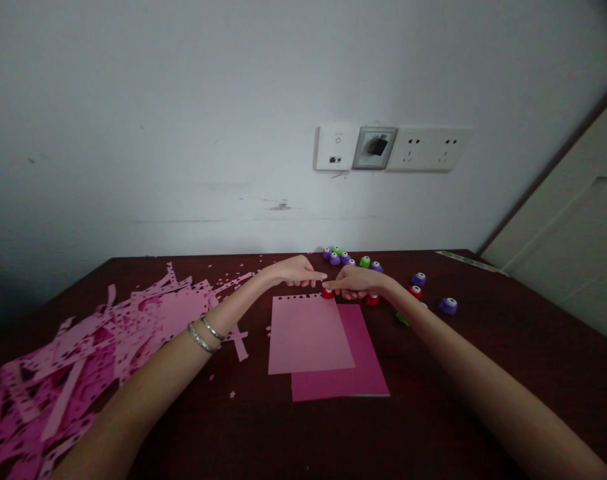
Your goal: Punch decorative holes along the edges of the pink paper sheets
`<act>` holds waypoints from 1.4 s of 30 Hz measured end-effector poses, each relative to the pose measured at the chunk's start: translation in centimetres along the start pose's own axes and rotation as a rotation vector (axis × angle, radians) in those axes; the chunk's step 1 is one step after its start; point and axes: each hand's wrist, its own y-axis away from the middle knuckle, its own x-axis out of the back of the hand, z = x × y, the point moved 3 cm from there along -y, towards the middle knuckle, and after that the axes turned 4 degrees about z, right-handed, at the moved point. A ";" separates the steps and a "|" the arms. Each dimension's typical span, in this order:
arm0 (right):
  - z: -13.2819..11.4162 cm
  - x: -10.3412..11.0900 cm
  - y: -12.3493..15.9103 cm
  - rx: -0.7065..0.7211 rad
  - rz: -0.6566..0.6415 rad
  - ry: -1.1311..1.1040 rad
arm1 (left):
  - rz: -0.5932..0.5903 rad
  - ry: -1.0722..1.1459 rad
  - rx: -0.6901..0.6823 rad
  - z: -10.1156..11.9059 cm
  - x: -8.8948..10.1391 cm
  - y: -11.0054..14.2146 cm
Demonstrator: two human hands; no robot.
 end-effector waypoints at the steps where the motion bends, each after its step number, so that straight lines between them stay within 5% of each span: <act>1: 0.0 -0.1 0.0 -0.009 -0.021 -0.006 | -0.035 0.020 0.014 0.1 -0.2 -0.4; 20: 1.0 -0.9 -1.0 -0.096 -0.183 -0.146 | -0.465 0.005 0.208 -0.5 -1.3 -5.3; 34: -0.2 -1.2 -0.2 -0.168 -0.139 -0.177 | -0.589 0.082 0.213 -1.4 -2.0 -6.2; 42: -0.4 -1.3 -0.1 -0.151 -0.133 -0.143 | -0.412 0.112 0.218 -0.8 -2.2 -4.4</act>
